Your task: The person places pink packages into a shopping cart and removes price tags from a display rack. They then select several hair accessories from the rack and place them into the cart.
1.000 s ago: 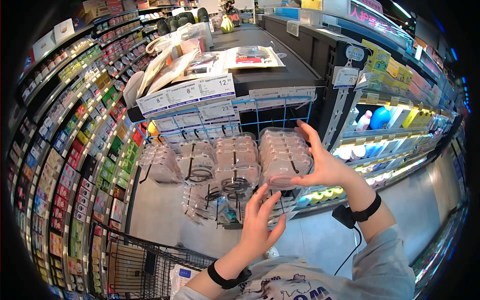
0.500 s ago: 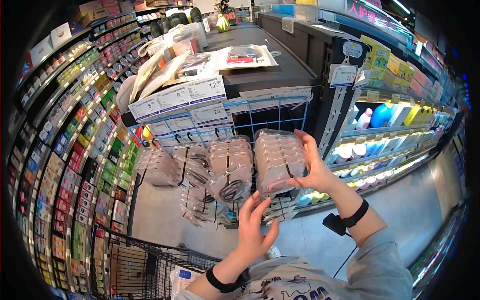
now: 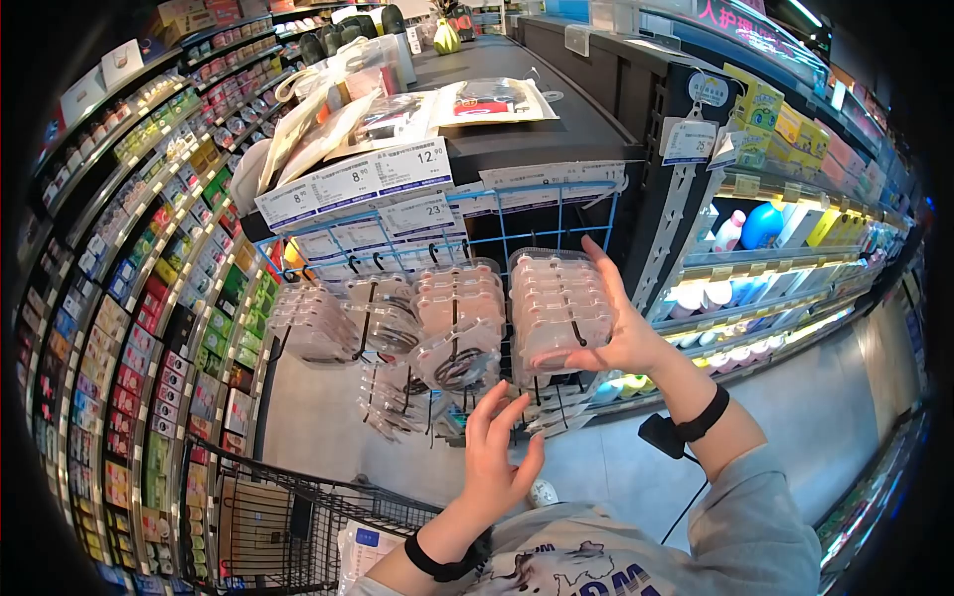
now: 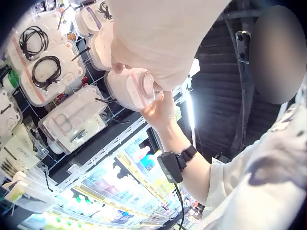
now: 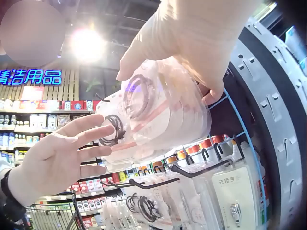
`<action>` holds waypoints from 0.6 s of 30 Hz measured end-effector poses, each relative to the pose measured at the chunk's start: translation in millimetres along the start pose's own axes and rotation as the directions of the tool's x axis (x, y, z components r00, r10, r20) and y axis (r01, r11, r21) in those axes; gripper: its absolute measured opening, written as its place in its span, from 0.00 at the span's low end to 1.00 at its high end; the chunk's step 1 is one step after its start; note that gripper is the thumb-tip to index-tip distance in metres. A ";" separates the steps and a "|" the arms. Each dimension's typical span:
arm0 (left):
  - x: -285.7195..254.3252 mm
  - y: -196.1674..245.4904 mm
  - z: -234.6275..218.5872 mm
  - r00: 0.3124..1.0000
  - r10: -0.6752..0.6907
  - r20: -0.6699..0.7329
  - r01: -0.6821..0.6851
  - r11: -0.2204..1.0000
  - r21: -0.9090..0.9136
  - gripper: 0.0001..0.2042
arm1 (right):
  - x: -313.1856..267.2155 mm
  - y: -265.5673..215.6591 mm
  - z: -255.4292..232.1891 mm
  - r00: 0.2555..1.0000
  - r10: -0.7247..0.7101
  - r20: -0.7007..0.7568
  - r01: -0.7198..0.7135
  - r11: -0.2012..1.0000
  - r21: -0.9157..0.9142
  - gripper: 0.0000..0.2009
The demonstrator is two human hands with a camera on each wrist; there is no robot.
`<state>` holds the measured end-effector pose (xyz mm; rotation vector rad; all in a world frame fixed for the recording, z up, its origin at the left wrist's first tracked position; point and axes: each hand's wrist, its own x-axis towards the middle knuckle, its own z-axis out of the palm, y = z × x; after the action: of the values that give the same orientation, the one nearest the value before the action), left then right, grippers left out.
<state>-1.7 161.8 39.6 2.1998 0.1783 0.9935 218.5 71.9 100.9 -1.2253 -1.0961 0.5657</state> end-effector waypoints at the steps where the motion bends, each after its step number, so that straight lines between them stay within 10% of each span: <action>1: -0.1 -0.2 0.1 1.000 0.001 -0.001 -0.001 1.000 0.001 0.26 | -0.2 0.2 -0.3 1.000 -0.005 -0.006 0.005 1.000 -0.006 0.65; 18: 4.7 6.1 5.9 0.994 -0.109 0.030 0.113 0.984 -0.141 0.43 | -24.4 -11.7 4.1 1.000 -0.002 0.000 0.002 0.999 0.038 0.57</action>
<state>4.8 155.9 43.7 2.0471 0.2109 0.8922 202.5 49.9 103.1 -1.1909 -1.0814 0.5826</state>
